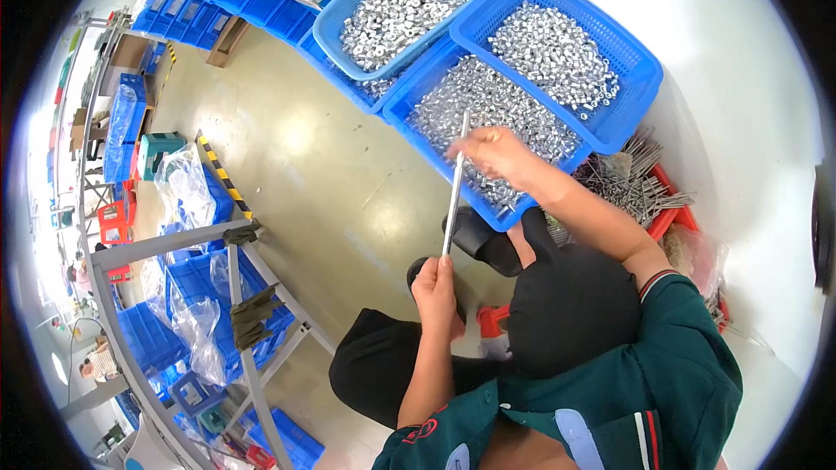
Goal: Assembling small metal ring-like components onto a thin metal rod.
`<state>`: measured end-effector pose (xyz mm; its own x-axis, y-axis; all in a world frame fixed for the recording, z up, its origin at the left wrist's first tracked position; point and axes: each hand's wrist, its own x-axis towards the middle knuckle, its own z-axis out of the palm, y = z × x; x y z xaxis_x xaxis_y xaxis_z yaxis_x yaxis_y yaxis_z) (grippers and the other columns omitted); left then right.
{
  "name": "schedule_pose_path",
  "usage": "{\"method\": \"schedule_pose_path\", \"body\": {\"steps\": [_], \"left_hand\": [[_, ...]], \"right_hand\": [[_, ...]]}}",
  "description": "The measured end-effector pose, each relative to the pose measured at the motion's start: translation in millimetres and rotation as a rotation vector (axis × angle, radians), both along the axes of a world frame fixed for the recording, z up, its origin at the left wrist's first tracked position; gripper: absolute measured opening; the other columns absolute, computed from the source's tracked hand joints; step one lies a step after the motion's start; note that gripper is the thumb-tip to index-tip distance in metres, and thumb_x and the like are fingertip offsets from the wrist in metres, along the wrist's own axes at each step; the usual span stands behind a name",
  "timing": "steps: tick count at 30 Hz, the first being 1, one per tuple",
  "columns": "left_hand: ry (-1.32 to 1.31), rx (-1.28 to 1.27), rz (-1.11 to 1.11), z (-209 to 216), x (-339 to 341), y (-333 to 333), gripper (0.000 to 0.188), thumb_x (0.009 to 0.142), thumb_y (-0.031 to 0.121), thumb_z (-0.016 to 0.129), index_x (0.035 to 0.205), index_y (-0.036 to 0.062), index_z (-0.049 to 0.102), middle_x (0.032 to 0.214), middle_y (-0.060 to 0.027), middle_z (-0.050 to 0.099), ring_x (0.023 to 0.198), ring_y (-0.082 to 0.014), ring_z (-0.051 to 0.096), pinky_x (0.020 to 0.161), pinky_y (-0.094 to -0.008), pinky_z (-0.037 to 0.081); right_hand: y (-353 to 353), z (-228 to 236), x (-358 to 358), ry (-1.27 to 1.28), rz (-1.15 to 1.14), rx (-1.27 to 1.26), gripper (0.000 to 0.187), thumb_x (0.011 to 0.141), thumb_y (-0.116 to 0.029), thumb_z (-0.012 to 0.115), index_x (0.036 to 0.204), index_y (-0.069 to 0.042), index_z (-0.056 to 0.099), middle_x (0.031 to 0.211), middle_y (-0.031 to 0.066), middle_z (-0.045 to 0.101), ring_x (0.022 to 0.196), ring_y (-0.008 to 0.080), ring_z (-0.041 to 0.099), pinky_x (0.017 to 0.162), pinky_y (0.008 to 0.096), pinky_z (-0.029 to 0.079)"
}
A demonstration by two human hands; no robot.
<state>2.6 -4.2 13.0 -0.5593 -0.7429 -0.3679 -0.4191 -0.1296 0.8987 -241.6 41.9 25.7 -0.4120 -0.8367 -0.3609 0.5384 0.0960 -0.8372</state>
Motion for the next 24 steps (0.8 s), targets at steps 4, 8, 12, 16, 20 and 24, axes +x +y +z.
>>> {"method": "schedule_pose_path", "body": {"steps": [4,8,12,16,20,24], "left_hand": [[-0.005,0.216,0.038,6.5,2.2,-4.7,0.029,0.089,0.027,0.053,0.067,0.0072,0.050,0.055,0.0048,0.041,0.044,-0.0028,0.033,0.039,-0.0180,0.025],[-0.017,0.247,0.038,12.3,-2.0,-3.7,0.030,0.089,0.028,0.052,0.067,0.0078,0.049,0.054,0.0050,0.040,0.043,-0.0025,0.033,0.039,-0.0177,0.024],[0.019,0.284,0.055,11.2,-2.5,-4.5,0.031,0.089,0.029,0.052,0.067,0.0083,0.048,0.053,0.0054,0.039,0.042,-0.0025,0.032,0.038,-0.0180,0.023],[-0.010,0.273,0.034,10.0,1.5,-5.7,0.031,0.089,0.030,0.052,0.067,0.0084,0.048,0.052,0.0055,0.038,0.042,-0.0024,0.031,0.038,-0.0183,0.023],[-0.022,0.259,0.028,8.1,0.6,-5.5,0.031,0.089,0.030,0.052,0.066,0.0084,0.048,0.052,0.0054,0.038,0.042,-0.0024,0.032,0.038,-0.0183,0.023],[-0.008,0.239,0.021,7.3,-0.5,-4.2,0.030,0.088,0.028,0.053,0.067,0.0081,0.048,0.053,0.0054,0.039,0.043,-0.0028,0.032,0.038,-0.0185,0.023]], "right_hand": [[-0.3,2.2,4.5,-0.131,0.159,0.001,0.028,0.088,-0.028,0.052,0.100,-0.005,0.062,0.052,-0.0088,0.031,0.042,0.0019,0.024,0.038,0.0192,0.017],[7.7,-15.5,-12.6,-0.372,0.138,-0.039,0.023,0.088,-0.026,0.052,0.094,-0.005,0.059,0.056,-0.0054,0.037,0.043,0.0038,0.029,0.038,0.0189,0.021],[4.3,-39.7,-18.6,-0.668,-0.304,0.017,0.013,0.087,-0.013,0.050,0.089,-0.001,0.055,0.072,0.0048,0.053,0.065,0.0132,0.053,0.051,0.0236,0.046],[7.0,-44.0,-21.7,-0.617,-0.400,0.012,0.013,0.087,-0.005,0.047,0.095,0.001,0.053,0.079,0.0078,0.058,0.077,0.0184,0.061,0.068,0.0303,0.055],[10.1,-40.9,-29.9,-0.564,-0.281,-0.048,0.014,0.087,-0.009,0.050,0.096,0.000,0.054,0.083,0.0106,0.060,0.070,0.0157,0.060,0.051,0.0220,0.051],[14.2,-41.8,-34.7,-0.647,-0.245,-0.147,0.017,0.087,-0.016,0.052,0.094,-0.001,0.054,0.075,0.0056,0.056,0.057,0.0096,0.049,0.040,0.0182,0.037]]}}
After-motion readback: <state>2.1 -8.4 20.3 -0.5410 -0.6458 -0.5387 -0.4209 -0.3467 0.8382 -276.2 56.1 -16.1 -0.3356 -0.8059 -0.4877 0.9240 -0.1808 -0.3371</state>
